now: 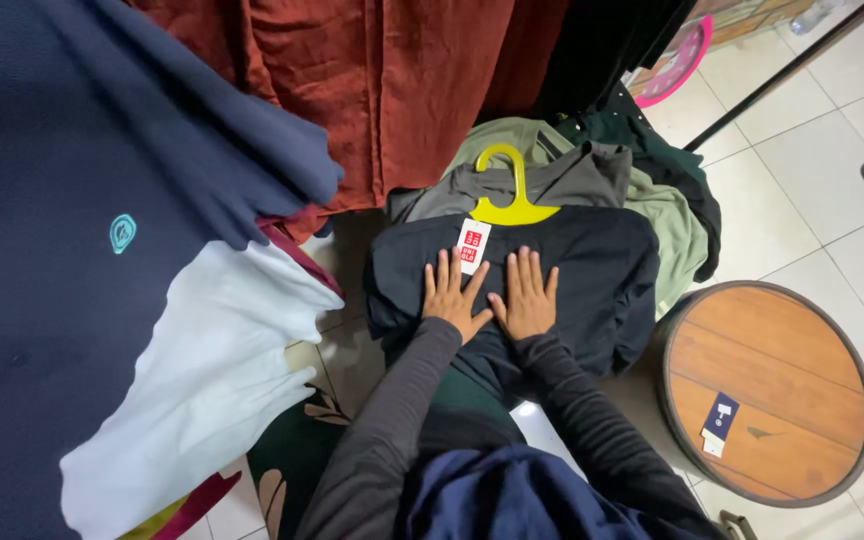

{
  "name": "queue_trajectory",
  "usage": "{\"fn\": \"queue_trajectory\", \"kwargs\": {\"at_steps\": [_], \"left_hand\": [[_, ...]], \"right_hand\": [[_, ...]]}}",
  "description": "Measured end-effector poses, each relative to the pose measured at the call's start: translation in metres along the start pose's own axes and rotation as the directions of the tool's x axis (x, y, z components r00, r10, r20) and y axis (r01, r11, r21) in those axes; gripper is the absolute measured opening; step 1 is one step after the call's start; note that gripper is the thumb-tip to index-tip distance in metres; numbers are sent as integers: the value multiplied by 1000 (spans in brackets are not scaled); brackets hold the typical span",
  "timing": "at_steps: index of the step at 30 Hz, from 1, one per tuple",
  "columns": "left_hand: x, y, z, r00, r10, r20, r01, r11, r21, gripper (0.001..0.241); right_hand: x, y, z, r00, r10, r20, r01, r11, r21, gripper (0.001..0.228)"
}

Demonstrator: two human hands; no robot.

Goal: The person hangs a navy blue polo shirt on a pink hanger and places it on a metal clothing rack. They then smooth out a dark grey t-shirt on their lap, pick up a yellow hanger, and place it inside the t-shirt to prepare it for hanging.

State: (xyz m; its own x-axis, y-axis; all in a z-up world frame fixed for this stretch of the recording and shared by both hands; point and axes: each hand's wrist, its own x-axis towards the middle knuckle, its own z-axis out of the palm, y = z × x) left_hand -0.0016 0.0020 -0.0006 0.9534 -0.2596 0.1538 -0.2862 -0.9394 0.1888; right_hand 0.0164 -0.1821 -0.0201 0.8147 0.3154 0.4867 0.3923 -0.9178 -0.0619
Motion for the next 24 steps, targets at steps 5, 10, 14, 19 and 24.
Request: {"fn": "queue_trajectory", "kwargs": {"at_steps": [5, 10, 14, 19, 24], "left_hand": [[-19, -10, 14, 1000, -18, -9, 18, 1000, -10, 112], [-24, -9, 2, 999, 8, 31, -9, 999, 34, 127], [-12, 2, -31, 999, 38, 0, -38, 999, -23, 142], [-1, 14, -48, 987, -24, -160, 5, 993, -118, 143], [-14, 17, -29, 878, 8, -478, -169, 940, -295, 62]], "right_hand": [[-27, 14, -18, 987, 149, 58, -147, 988, -41, 98], [-49, 24, -36, 967, 226, 121, -210, 969, -134, 98], [-24, 41, -50, 954, 256, 156, -218, 950, -223, 79], [29, 51, -51, 972, 218, -89, -234, 933, -272, 56], [55, 47, -41, 955, 259, -143, -274, 957, -99, 69]]}}
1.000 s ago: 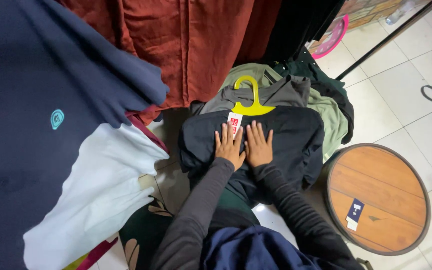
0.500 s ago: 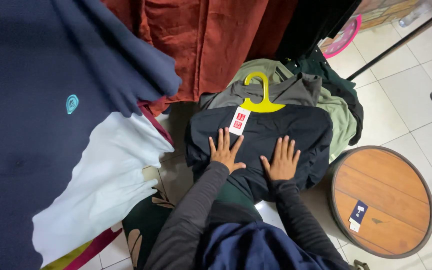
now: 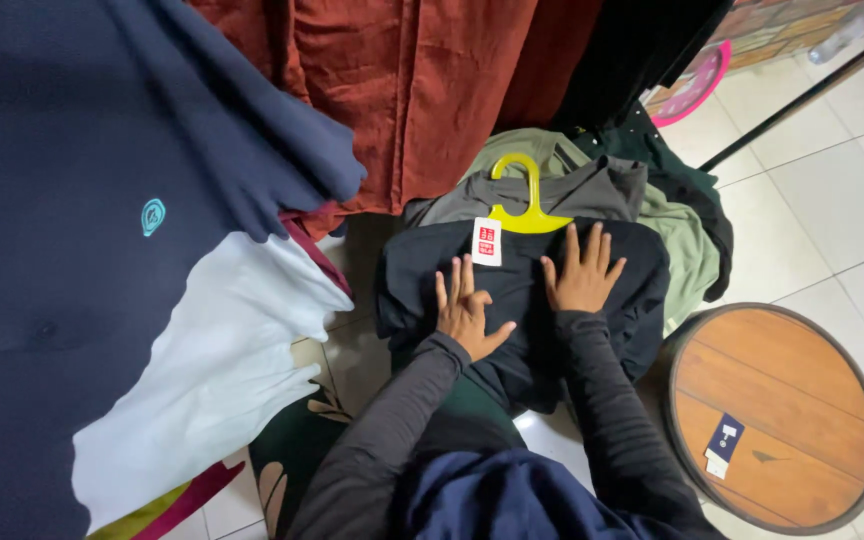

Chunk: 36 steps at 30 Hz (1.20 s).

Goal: The person hangs a navy blue polo shirt on a pink hanger and places it on a metal clothing rack. They then smooth out a dark grey t-shirt on their lap, pick up a yellow hanger, and place it inside the t-shirt to prepare it for hanging.

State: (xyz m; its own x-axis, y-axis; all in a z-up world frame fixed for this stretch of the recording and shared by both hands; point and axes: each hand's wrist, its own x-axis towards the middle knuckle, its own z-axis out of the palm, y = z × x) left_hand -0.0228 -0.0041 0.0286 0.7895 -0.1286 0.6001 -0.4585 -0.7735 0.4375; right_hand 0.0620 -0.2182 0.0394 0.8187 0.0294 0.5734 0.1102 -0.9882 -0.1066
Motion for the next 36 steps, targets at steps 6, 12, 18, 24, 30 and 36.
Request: {"fn": "queue_trajectory", "kwargs": {"at_steps": [6, 12, 18, 24, 30, 36], "left_hand": [[10, 3, 2, 996, -6, -89, 5, 1000, -14, 50], [48, -3, 6, 991, -54, 120, 27, 977, 213, 100], [22, -26, 13, 858, -216, 466, 46, 936, 348, 113], [12, -35, 22, 887, -177, 426, 18, 936, 352, 116], [-7, -37, 16, 911, -168, 377, 41, 946, 323, 118], [-21, -42, 18, 888, -198, 415, 57, 943, 327, 115]], "right_hand": [[-10, 1, 15, 965, 72, 251, -87, 995, 49, 78], [-11, -4, 6, 954, 98, 283, -121, 991, 65, 80], [-28, -6, 10, 968, 94, 232, -106, 994, 39, 83], [-44, -5, 8, 974, 61, 220, -71, 997, 38, 81], [-67, -8, 9, 977, 66, 204, -79, 995, 59, 79], [-87, -11, 8, 981, 56, 186, -70, 995, 66, 78]]}}
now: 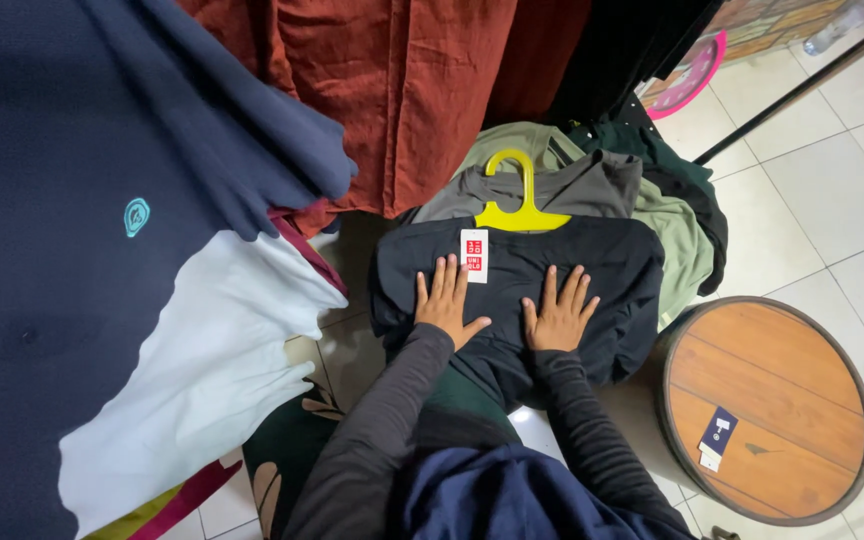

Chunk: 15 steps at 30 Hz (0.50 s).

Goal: The person hangs a navy blue polo shirt on a pink hanger and places it on a metal clothing rack. They then smooth out a dark grey t-shirt on their lap, pick up a yellow hanger, and place it inside the t-shirt to prepare it for hanging.

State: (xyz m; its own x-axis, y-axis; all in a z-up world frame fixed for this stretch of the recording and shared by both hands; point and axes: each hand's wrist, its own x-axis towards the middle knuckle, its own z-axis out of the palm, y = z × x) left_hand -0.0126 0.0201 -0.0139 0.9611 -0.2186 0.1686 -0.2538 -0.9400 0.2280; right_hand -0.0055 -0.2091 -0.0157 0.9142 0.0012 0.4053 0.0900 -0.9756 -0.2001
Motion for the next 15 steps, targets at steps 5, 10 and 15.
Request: {"fn": "queue_trajectory", "kwargs": {"at_steps": [5, 10, 15], "left_hand": [[-1, 2, -5, 1000, -7, -23, 7, 999, 36, 114], [-4, 6, -14, 999, -24, 31, 22, 999, 48, 113], [4, 9, -24, 989, -88, 121, 83, 996, 46, 116]], "right_hand": [[10, 1, -8, 999, 13, -51, -13, 1000, 1, 80], [60, 35, -20, 990, 15, -140, -25, 998, -64, 80], [121, 81, -28, 937, -247, -249, 208, 963, -173, 69]]}}
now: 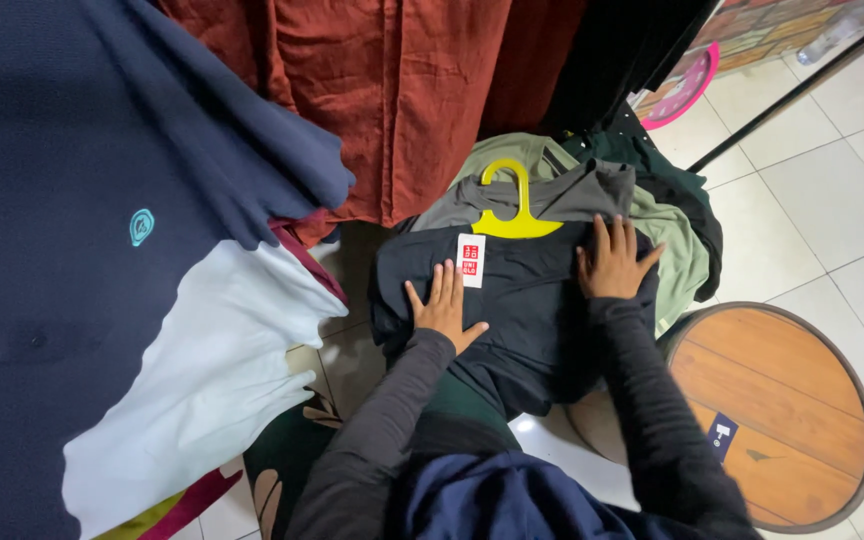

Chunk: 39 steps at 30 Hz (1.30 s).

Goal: The person hangs a navy blue polo shirt on a pink hanger and places it on a metal clothing rack. They then smooth out a dark grey t-shirt on their lap, pick up a yellow hanger, and place it inside the t-shirt to prepare it for hanging.

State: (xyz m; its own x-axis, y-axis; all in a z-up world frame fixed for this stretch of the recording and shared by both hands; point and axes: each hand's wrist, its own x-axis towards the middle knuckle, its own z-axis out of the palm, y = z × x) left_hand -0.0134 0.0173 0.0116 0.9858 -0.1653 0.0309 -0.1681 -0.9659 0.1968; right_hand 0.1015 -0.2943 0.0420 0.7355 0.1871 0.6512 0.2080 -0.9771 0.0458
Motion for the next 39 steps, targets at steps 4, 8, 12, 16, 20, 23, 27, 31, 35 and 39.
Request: {"fn": "queue_trajectory", "kwargs": {"at_steps": [4, 8, 12, 16, 20, 23, 27, 31, 35, 39], "left_hand": [[11, 9, -33, 996, -77, 45, 78, 996, -34, 125], [18, 23, -68, 992, -105, -75, 81, 958, -275, 125], [30, 42, -57, 933, -179, -311, -64, 768, -637, 135], [7, 67, -108, 913, -262, -314, -82, 635, -769, 143], [-8, 82, -119, 872, -423, -246, 7, 514, -858, 125], [1, 72, -80, 809, -491, -323, -5, 543, -840, 95], [1, 76, -91, 733, -402, -549, -234, 609, -758, 82], [-4, 97, -159, 793, -300, -531, -342, 501, -795, 74], [-14, 117, -200, 897, -102, -430, -285, 609, -740, 80], [-8, 135, -170, 837, 176, -519, -525, 527, -668, 54]], "right_hand": [[15, 19, -7, 994, -70, 82, 76, 994, -78, 79], [1, 30, -12, 987, -33, 155, 38, 999, -33, 41], [-3, -3, -87, 997, -65, -41, 68, 995, 76, 32], [-37, -32, -136, 994, -42, -100, 48, 997, 53, 31], [-73, -70, -172, 999, 6, -43, -3, 997, 78, 35], [-75, -93, -210, 982, 32, 184, -64, 983, 172, 34], [-36, -98, -269, 774, -4, 634, -256, 913, 317, 36], [19, -77, -278, 769, 52, 637, -343, 875, 343, 36], [53, -56, -241, 931, -88, 355, -150, 794, 590, 42], [78, -63, -201, 910, -408, 73, 278, 732, 622, 83]]}}
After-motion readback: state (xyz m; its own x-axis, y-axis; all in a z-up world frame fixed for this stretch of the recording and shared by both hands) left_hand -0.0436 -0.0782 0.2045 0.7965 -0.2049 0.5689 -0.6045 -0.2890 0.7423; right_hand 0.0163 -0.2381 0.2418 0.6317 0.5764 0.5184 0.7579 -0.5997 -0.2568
